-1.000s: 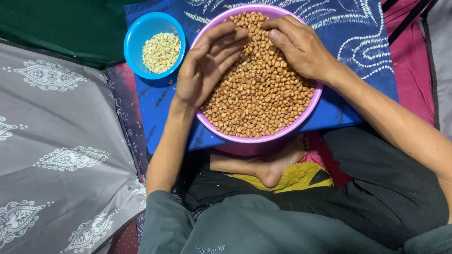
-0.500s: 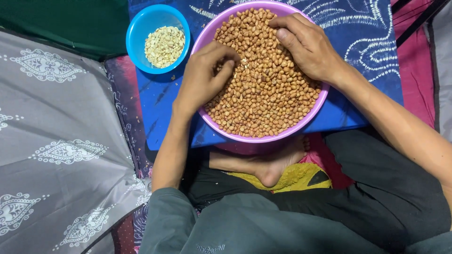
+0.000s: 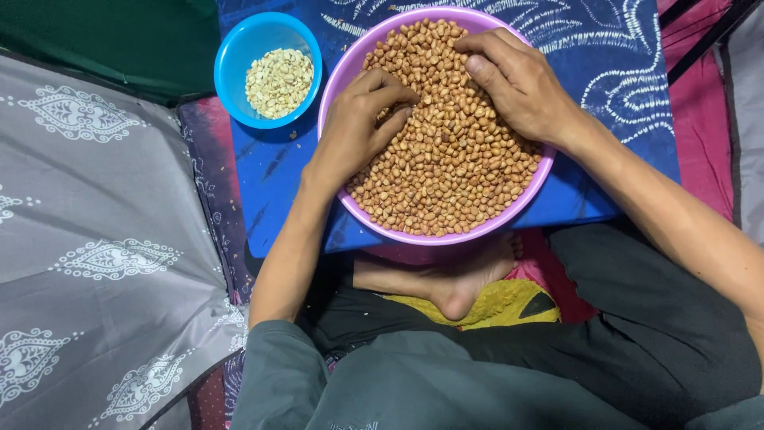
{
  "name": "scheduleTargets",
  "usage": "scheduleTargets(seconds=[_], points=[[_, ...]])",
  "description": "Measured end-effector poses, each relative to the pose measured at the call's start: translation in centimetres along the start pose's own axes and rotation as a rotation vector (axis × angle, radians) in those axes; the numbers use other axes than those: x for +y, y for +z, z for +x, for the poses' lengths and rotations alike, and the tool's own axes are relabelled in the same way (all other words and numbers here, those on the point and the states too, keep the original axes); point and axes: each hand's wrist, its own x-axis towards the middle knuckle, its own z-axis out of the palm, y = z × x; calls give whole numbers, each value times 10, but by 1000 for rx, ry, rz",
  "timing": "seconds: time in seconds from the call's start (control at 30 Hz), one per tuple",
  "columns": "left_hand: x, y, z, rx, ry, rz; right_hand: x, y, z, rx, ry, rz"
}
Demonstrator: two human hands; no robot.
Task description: Manually sorting nuts by picking out specific ones from a large pink bowl and placing them into a smaller blue bowl.
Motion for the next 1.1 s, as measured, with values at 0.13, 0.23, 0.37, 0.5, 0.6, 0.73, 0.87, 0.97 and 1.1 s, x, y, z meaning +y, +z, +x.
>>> scheduleTargets(seconds=[0.13,0.23,0.37,0.5,0.6,0.73,0.87,0.97,1.1], points=[[-3,3,0,12,-13,22,-2,-1,0,-1,10,4],[-2,2,0,10,-5,16,-5,-2,1,-10,13,6],[-9,-16,1,157,23,15,-9,-3,2,-12,27,11],[-19,-56,-9,437,-40,123,-6,-3,1,-17,27,0],[-36,-65,-21,493,-102,228,-11,-4,2,-35,57,7],[-51,-65,-28,522,-201,298,-6,-1,2,-38,43,-12],[-60,-64,-31,562,-240,366,-7,-2,2,-35,30,-16],[-61,-64,-31,588,-225,351,-6,-2,2,-33,23,-19],[-54,-64,-27,623,-151,280,-4,-1,1,-27,10,-20]])
